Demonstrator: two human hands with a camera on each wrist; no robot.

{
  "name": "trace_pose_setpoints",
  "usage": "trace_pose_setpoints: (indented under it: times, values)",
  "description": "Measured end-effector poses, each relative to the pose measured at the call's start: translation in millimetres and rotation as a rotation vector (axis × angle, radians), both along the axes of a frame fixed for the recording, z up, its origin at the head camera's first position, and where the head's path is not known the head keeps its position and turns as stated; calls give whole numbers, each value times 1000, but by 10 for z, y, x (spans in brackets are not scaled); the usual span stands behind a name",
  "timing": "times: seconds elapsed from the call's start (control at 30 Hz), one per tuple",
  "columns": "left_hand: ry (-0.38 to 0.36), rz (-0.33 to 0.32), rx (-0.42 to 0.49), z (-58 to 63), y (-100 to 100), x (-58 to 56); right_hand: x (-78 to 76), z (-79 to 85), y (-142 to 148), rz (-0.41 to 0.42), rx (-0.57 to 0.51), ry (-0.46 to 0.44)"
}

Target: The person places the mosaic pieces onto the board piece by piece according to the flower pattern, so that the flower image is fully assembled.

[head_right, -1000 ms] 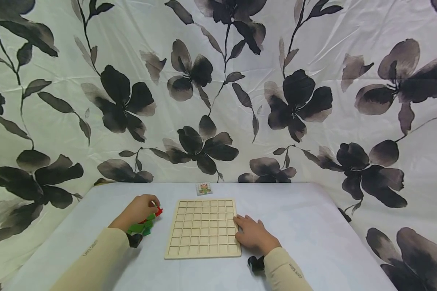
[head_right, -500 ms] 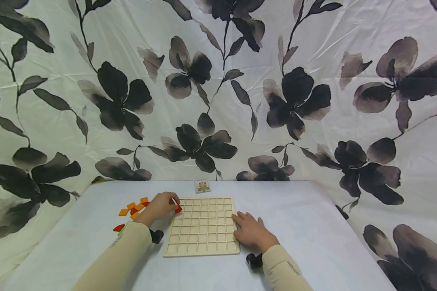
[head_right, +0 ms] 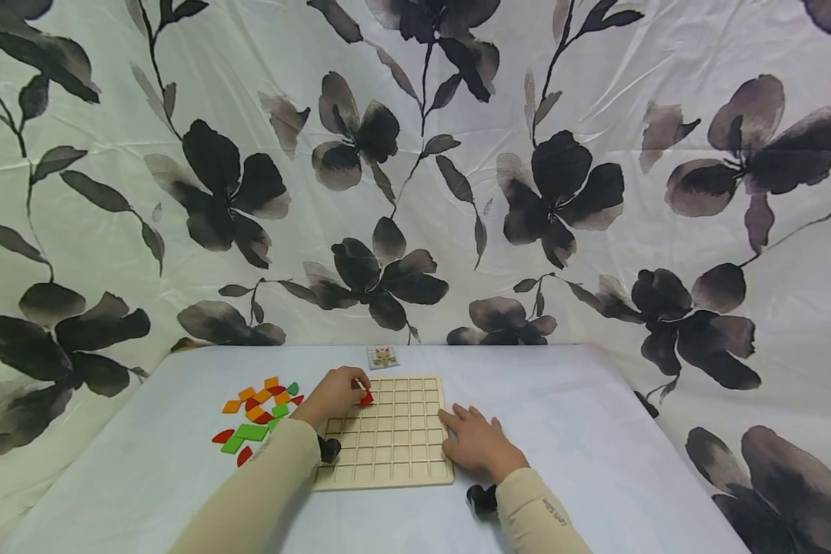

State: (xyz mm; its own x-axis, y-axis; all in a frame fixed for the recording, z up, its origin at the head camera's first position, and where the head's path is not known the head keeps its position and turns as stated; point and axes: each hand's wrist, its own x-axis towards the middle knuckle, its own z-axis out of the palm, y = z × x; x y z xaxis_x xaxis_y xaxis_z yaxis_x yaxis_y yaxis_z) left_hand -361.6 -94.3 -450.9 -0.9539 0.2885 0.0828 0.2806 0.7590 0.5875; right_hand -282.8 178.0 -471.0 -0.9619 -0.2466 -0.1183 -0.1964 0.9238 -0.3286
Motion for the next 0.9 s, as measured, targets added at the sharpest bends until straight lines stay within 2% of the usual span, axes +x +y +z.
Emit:
trace_pose_setpoints:
  times: [0.3,0.9]
  values:
    - [-27,-32,39,-8,209,-36,2,-11,13,2,-3,11]
    - [-22,-44,-5,-15,524,-147,-19,-31,26,-1,2,-7]
